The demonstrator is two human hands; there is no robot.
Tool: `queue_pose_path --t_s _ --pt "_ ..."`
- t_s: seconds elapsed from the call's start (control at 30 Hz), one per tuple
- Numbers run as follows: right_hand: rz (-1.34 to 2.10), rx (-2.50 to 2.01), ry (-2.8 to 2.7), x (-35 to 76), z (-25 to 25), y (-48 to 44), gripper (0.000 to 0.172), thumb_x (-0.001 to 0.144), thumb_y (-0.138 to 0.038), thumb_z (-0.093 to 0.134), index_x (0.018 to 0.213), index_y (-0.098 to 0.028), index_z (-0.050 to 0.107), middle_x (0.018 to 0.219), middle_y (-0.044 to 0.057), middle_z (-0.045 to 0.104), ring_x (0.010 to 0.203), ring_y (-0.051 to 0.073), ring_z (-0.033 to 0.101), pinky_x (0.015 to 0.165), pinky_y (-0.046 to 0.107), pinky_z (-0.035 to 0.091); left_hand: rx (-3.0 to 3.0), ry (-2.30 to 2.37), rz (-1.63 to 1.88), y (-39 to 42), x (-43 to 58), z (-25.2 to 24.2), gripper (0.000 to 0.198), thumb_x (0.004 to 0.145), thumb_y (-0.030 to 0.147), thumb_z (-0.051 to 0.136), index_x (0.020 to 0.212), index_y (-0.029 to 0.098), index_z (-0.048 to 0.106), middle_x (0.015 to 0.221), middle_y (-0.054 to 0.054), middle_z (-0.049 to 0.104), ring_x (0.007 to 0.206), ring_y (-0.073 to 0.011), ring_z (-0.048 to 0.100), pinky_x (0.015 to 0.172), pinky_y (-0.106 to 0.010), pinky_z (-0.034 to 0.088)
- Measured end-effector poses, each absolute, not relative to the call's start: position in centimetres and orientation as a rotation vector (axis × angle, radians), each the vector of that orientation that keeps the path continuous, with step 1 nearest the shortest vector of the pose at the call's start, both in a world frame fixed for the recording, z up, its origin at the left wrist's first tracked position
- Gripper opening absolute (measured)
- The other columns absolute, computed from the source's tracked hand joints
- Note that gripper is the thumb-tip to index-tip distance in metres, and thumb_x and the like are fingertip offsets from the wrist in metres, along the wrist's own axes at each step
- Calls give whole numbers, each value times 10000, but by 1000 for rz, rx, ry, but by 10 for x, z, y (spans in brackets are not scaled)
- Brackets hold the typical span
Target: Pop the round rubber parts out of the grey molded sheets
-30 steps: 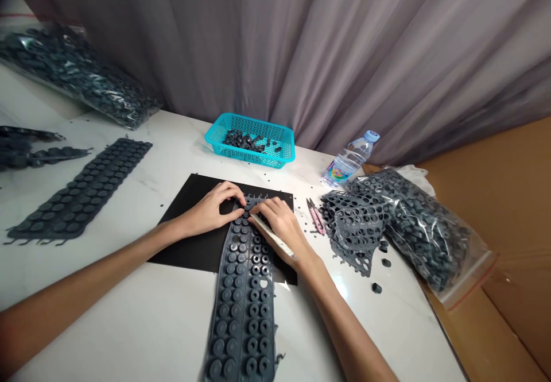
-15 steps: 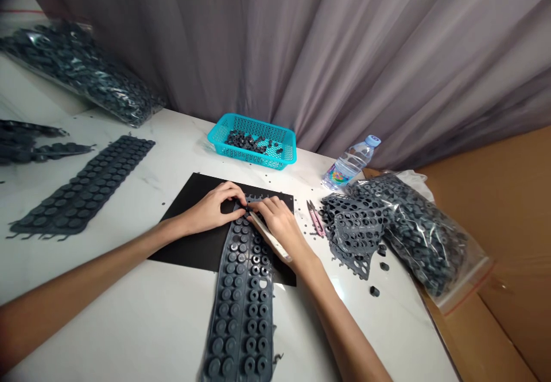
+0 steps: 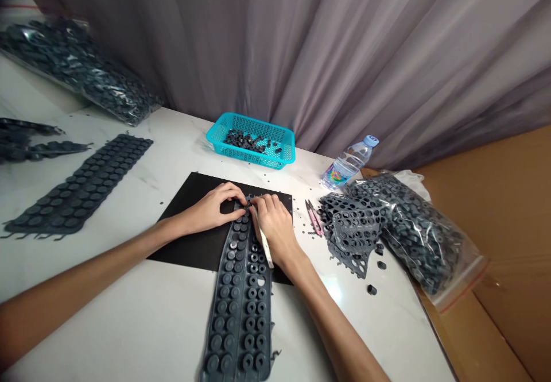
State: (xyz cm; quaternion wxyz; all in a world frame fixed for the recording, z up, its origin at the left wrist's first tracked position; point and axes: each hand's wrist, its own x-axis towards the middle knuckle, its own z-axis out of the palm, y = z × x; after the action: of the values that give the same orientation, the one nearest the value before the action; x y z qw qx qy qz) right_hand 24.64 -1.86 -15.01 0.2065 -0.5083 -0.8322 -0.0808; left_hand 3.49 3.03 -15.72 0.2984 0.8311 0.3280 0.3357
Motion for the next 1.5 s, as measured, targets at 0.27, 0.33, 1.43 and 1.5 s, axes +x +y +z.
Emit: queue_pose_path --t_s 0.27,0.33,1.43,1.5 --pt "-223 -1920 -1908 304 -140 -20 301 1063 -318 348 1070 -146 596 1004 155 617 879 291 602 750 392 477 2208 870 878 30 34 -158 103 896 293 671 981 235 676 1103 -33 636 1094 -216 588 996 -411 490" --pt "-208 -1956 -1924 321 -138 -25 290 1046 -313 379 1019 -147 615 947 148 609 859 297 601 734 388 470 2200 852 878 31 33 -159 92 920 289 639 985 236 677 1102 -36 637 1092 -215 591 978 -409 500" --pt "435 -1320 -2302 257 -114 -47 164 1052 -316 523 1161 -258 631 1085 50 650 1008 205 622 883 340 526 2247 837 852 27 32 -155 123 845 284 713 962 248 700 1155 -47 591 1182 -234 567 1071 -436 464" --pt "318 -1318 -2391 255 -113 -47 212 1060 -308 502 1234 -264 616 1141 68 648 1090 222 601 896 349 539 2246 836 857 27 32 -156 122 846 280 711 963 246 698 1155 -46 591 1180 -231 568 1075 -433 462"
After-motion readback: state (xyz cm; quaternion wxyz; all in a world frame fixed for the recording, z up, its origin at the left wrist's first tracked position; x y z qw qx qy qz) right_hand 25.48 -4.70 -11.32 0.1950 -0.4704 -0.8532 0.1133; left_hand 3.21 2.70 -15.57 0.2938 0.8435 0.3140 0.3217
